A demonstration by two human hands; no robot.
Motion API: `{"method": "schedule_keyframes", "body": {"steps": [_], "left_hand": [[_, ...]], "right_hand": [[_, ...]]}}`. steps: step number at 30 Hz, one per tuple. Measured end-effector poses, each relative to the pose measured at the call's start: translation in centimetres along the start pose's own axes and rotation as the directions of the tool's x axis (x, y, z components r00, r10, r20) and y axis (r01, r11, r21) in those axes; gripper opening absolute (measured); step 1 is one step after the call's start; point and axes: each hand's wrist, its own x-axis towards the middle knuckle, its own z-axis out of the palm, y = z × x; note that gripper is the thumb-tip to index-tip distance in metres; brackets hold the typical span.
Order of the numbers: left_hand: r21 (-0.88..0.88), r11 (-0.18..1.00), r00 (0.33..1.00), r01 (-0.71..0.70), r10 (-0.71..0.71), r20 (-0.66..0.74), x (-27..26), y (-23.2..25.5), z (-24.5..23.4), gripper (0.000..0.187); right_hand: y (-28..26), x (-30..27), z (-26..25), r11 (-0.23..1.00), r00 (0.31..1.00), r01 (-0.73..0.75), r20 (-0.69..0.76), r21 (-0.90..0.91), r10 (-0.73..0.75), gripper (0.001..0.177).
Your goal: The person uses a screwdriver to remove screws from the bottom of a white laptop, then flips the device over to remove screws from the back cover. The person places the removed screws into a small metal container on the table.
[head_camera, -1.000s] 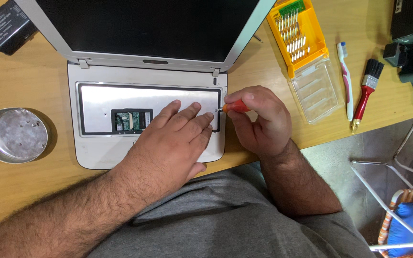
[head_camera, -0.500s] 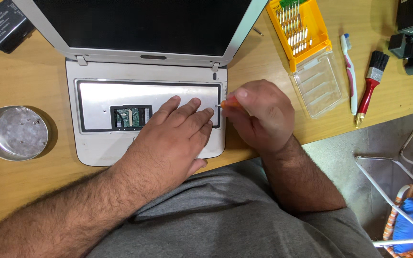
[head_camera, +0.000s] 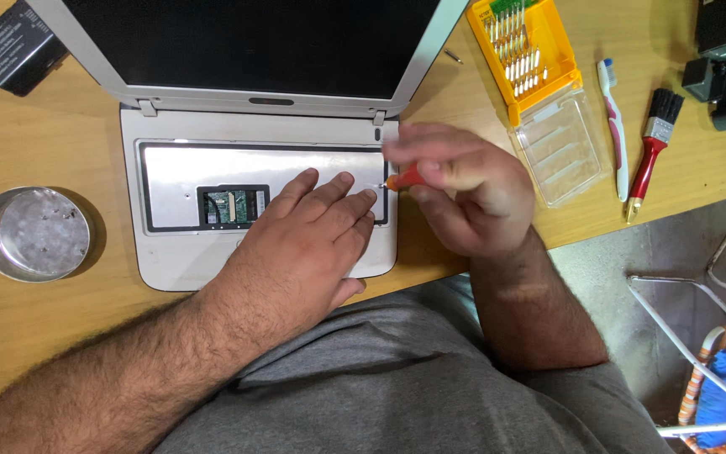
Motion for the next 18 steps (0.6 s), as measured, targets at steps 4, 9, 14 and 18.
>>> {"method": "schedule_keyframes", "body": {"steps": [4,9,14,18], "left_hand": [[0.017,1.0,1.0,-0.003,0.003,0.02,0.0,0.0,0.0,0.076],[-0.032,0.999,0.999,0.02,-0.019,0.03,0.1,0.1,-0.3,0.077],[0.0,1.0,1.0,0.017,-0.017,0.021,-0.2,0.0,0.0,0.081],[-0.012,1.0,1.0,-0.001,0.001,-0.011,0.0,0.0,0.0,0.083]], "right_hand": [[-1.7,1.5,0.6,0.958,0.983,0.012,-0.171,-0.288,-0.063,0.043],[-0.1,1.0,-0.3,0.989,0.995,0.088,0.047,-0.119,-0.083,0.039],[-0.8,1.1,0.1,0.946,0.989,0.085,-0.086,-0.314,-0.117,0.04],[0.0,1.6,-0.1,0.961,0.979,0.199,-0.01,-0.19,-0.204,0.017]]}}
